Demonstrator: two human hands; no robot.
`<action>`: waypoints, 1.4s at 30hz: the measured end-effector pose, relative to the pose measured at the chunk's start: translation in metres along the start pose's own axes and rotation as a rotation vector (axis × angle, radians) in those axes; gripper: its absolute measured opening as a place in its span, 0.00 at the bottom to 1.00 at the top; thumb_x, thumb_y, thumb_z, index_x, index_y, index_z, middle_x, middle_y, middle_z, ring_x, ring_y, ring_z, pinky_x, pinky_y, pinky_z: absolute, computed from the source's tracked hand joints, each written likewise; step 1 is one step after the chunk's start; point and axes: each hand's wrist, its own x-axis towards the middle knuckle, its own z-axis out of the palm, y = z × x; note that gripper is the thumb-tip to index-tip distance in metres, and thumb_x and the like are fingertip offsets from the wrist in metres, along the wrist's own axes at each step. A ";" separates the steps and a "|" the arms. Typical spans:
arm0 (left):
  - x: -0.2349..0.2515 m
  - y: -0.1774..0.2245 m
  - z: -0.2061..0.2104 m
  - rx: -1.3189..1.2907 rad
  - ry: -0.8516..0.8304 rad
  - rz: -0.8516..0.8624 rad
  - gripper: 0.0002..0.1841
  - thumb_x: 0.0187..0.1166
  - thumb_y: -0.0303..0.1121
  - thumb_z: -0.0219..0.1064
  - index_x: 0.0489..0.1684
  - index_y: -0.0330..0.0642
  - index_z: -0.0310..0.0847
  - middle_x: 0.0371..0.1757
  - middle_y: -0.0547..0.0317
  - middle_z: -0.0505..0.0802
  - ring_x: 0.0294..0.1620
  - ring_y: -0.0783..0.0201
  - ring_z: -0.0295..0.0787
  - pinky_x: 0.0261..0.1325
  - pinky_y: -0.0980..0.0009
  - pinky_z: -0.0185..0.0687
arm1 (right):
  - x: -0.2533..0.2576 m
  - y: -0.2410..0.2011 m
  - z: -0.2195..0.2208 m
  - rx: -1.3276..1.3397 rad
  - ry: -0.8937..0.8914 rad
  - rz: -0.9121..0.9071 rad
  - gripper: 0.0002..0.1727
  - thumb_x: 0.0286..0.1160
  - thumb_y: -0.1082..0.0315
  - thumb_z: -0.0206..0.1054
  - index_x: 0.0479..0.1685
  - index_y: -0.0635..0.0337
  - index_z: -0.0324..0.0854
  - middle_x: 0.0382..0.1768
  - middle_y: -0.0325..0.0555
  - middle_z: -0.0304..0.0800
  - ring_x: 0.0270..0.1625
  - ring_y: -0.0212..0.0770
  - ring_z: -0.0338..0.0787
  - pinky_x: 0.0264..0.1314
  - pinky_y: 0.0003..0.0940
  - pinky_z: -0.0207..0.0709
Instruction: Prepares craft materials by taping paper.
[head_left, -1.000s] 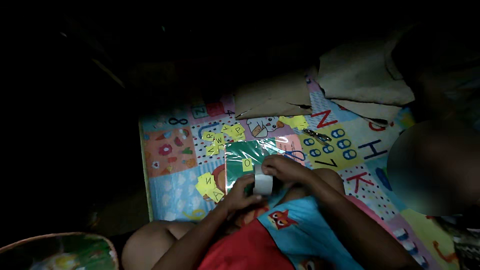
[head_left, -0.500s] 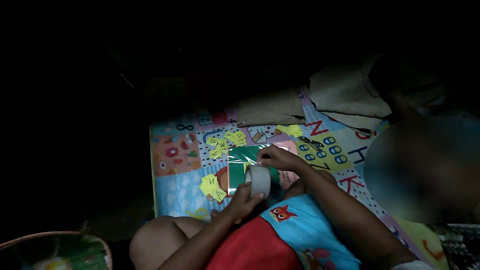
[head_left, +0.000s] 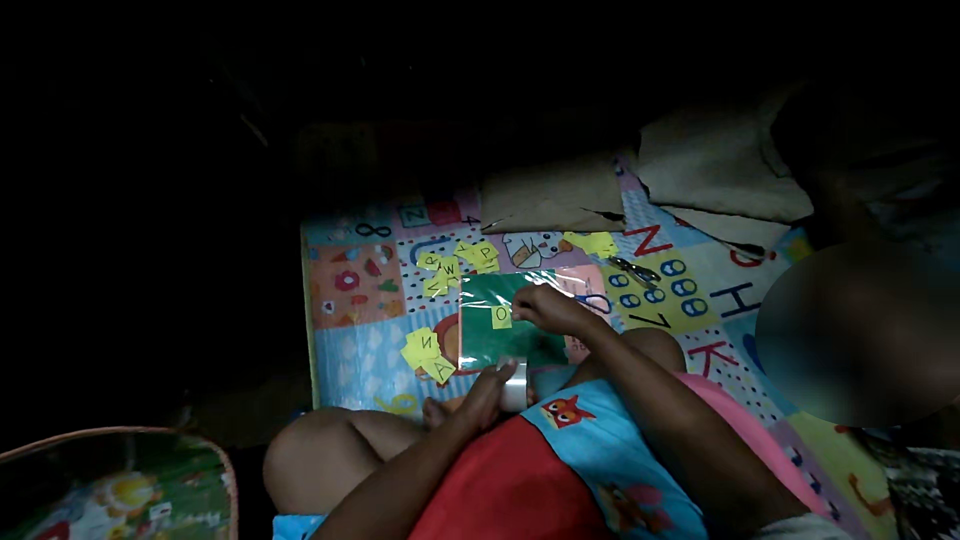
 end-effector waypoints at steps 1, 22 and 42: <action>0.002 -0.001 -0.002 0.020 -0.002 0.005 0.20 0.97 0.39 0.41 0.66 0.29 0.68 0.36 0.52 0.89 0.32 0.63 0.90 0.42 0.67 0.90 | 0.003 0.004 0.002 0.012 0.007 -0.002 0.11 0.85 0.73 0.63 0.46 0.76 0.86 0.47 0.65 0.89 0.51 0.58 0.89 0.62 0.53 0.78; 0.010 -0.011 -0.023 0.598 -0.022 0.447 0.21 0.85 0.27 0.60 0.75 0.28 0.75 0.76 0.38 0.82 0.76 0.56 0.80 0.81 0.61 0.71 | 0.069 0.077 0.020 0.231 -0.135 0.180 0.11 0.79 0.72 0.71 0.43 0.78 0.84 0.41 0.64 0.86 0.45 0.52 0.84 0.56 0.52 0.76; 0.041 0.013 -0.016 0.223 0.047 0.093 0.21 0.91 0.28 0.52 0.80 0.29 0.67 0.66 0.41 0.84 0.52 0.63 0.87 0.59 0.65 0.84 | 0.093 0.100 0.031 0.207 0.027 0.042 0.13 0.75 0.69 0.75 0.44 0.75 0.88 0.51 0.69 0.85 0.58 0.62 0.84 0.65 0.57 0.75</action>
